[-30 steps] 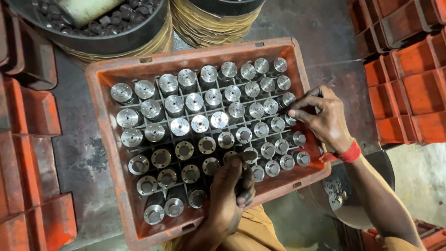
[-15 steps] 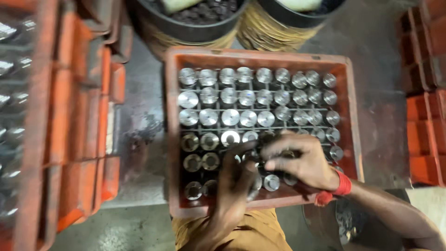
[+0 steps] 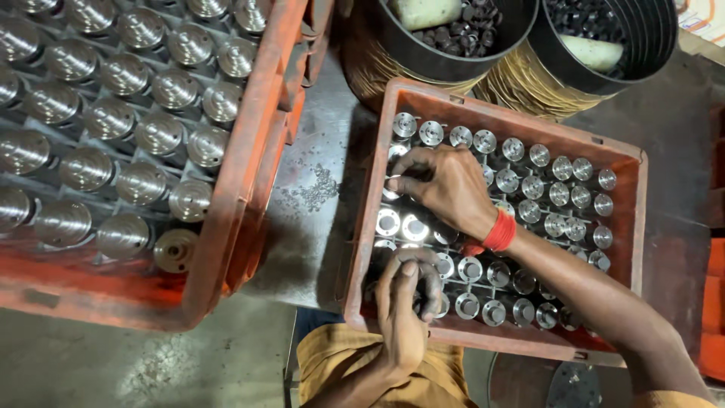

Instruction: The person picks small dark cap-like components from a bin and inserts them one at a time into the cavities of a grid tray holding machined metal cups, then uses a white cylindrical roller to press the caps down into the parts. They reposition the tray and continue filling cavities across the tray.

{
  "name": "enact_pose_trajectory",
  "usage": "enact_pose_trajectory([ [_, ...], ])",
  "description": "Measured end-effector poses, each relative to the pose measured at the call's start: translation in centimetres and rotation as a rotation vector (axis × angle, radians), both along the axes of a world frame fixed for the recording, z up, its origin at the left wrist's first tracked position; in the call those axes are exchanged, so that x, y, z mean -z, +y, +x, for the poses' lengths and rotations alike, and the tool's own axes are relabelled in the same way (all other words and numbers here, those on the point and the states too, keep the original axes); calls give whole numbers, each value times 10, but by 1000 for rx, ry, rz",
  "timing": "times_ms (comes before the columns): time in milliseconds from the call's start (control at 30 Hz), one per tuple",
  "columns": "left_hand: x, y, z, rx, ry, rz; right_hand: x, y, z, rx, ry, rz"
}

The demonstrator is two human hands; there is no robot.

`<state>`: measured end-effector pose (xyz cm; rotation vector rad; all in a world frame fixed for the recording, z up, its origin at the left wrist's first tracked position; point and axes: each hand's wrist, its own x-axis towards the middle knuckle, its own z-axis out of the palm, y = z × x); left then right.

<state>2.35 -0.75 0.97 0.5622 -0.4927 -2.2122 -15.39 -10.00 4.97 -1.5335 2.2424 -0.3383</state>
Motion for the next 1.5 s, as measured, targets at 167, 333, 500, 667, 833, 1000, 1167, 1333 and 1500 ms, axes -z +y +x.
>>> enact_pose_trajectory([
  [167, -3, 1, -4, -68, 4, 12, -6, 14, -6, -139, -139, -323],
  [333, -6, 1, -3, -14, -71, -79, -15, 79, -15, -232, -419, -228],
  [500, -7, 0, -2, 89, -142, -44, -12, 119, -20, -256, -611, -116],
  [667, 1, -8, -4, -151, 252, 78, 3, 95, -36, 30, -416, -310],
  [833, 1, -15, -5, -269, 368, 184, 15, 56, -34, -131, -62, -363],
  [1000, -10, -19, -3, -272, 405, -2, 13, 34, -29, 106, -23, 35],
  [1167, -11, -22, -4, -165, 334, 75, -7, 53, -20, -159, -71, -430],
  [1333, -4, -12, -5, -7, 466, 98, -26, 100, 2, -523, -168, -466],
  [1500, -1, -8, -12, 149, 446, 244, -15, 127, -2, -530, -262, -411],
])
